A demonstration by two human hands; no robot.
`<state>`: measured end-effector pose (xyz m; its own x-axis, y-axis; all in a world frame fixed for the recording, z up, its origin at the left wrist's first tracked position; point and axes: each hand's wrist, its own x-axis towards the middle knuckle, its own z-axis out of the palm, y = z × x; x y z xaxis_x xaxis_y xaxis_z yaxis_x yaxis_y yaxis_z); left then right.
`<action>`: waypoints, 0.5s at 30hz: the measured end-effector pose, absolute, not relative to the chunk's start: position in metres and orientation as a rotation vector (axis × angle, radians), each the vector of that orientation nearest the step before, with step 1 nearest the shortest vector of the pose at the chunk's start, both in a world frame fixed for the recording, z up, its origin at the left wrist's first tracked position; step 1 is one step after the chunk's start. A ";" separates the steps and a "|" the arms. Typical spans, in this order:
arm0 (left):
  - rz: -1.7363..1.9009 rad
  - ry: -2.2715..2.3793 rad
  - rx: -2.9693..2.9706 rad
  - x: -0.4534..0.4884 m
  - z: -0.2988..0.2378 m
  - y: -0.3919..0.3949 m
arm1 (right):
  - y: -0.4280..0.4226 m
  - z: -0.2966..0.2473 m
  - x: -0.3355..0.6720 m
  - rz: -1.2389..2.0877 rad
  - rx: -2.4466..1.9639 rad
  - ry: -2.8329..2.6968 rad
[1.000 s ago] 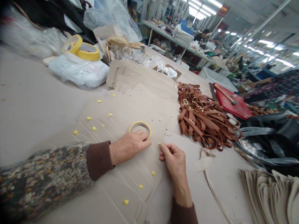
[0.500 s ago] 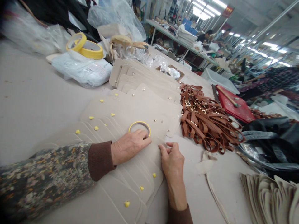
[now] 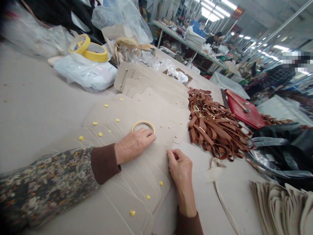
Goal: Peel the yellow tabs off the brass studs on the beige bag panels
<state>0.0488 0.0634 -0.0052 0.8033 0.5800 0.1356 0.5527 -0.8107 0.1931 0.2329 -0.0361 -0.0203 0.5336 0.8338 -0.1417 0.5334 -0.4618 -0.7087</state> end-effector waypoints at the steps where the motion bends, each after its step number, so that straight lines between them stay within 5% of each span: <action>1: 0.292 0.890 2.843 0.049 -0.005 0.064 | -0.034 -0.020 0.235 0.747 -2.139 -1.005; 15: 0.307 0.900 2.824 0.048 -0.004 0.066 | -0.048 -0.025 0.238 0.675 -2.049 -1.095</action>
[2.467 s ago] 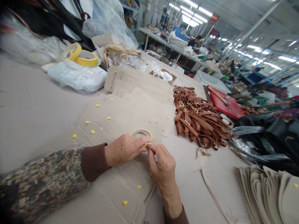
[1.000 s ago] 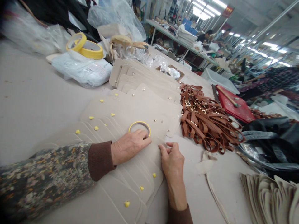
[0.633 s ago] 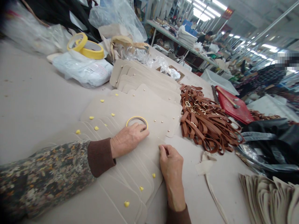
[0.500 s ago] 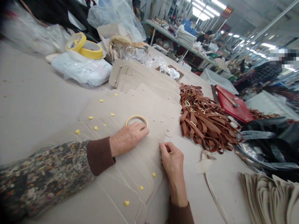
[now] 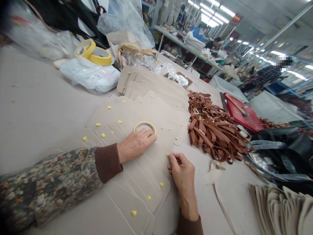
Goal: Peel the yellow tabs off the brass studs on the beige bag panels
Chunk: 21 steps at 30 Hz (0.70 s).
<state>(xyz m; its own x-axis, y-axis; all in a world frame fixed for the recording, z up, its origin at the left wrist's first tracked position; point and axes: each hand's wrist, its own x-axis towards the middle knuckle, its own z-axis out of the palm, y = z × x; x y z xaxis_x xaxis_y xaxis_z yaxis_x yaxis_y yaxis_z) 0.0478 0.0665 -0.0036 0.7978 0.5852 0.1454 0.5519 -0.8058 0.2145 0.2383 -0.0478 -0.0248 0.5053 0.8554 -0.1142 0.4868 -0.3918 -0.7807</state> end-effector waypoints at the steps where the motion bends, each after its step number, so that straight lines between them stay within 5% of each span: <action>1: 0.311 0.900 2.826 0.048 -0.004 0.067 | -0.049 -0.025 0.237 0.608 -2.079 -1.169; 5: 0.335 0.895 2.840 0.049 -0.003 0.068 | -0.044 -0.023 0.234 0.403 -2.115 -1.381; 11: 0.355 0.867 2.849 0.045 -0.001 0.069 | -0.044 -0.015 0.239 0.653 -2.069 -1.435; 17: 0.383 0.826 2.826 0.041 -0.002 0.068 | -0.042 -0.021 0.242 0.376 -2.077 -1.486; 21: 0.371 0.849 2.834 0.042 0.001 0.069 | -0.043 -0.019 0.242 0.476 -2.127 -1.356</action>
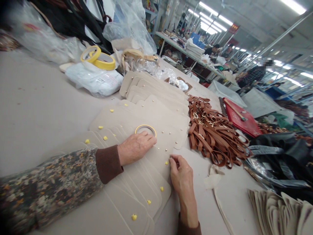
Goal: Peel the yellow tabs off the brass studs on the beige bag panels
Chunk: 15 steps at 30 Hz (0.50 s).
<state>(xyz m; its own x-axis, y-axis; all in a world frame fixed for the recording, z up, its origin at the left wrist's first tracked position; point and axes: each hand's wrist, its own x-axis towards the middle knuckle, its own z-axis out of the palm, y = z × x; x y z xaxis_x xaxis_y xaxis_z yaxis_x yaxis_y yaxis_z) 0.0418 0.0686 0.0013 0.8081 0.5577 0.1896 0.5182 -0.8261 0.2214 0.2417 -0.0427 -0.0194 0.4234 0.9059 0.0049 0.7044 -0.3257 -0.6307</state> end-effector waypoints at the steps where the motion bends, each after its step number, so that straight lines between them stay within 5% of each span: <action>1: 0.360 0.857 2.836 0.042 0.002 0.069 | -0.043 -0.019 0.242 0.551 -2.114 -1.315; 15: 0.324 0.746 2.866 0.033 0.009 0.066 | -0.046 -0.005 0.222 0.668 -2.058 -1.420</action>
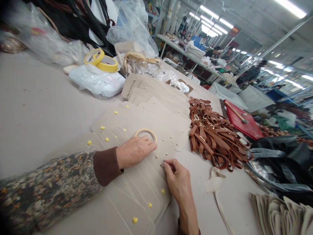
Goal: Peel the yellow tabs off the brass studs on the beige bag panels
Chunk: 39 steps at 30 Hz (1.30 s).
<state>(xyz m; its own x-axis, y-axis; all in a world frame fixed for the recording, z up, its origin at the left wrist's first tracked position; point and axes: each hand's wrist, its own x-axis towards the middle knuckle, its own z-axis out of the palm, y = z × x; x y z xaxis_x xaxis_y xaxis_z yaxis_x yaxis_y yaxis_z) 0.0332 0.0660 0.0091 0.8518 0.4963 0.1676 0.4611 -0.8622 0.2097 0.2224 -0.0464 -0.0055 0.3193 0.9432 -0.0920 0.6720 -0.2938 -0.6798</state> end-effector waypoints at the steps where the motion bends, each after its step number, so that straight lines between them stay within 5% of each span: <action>1: 0.368 0.717 2.862 0.032 0.009 0.066 | -0.046 -0.004 0.221 0.644 -2.038 -1.388; 15: 0.698 0.563 2.581 0.026 0.004 0.060 | -0.020 0.014 0.193 0.245 -1.483 -1.791; 39: 0.612 0.645 2.631 0.026 0.007 0.059 | -0.021 0.004 0.182 -0.223 -1.550 -1.785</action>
<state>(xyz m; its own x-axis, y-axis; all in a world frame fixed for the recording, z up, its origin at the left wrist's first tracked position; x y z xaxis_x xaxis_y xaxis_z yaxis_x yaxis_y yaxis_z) 0.0257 0.0590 0.0074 0.8017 0.5042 0.3212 0.3473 -0.8301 0.4363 0.1823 -0.0205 0.0040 0.0130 0.7787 0.6273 0.9093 0.2517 -0.3314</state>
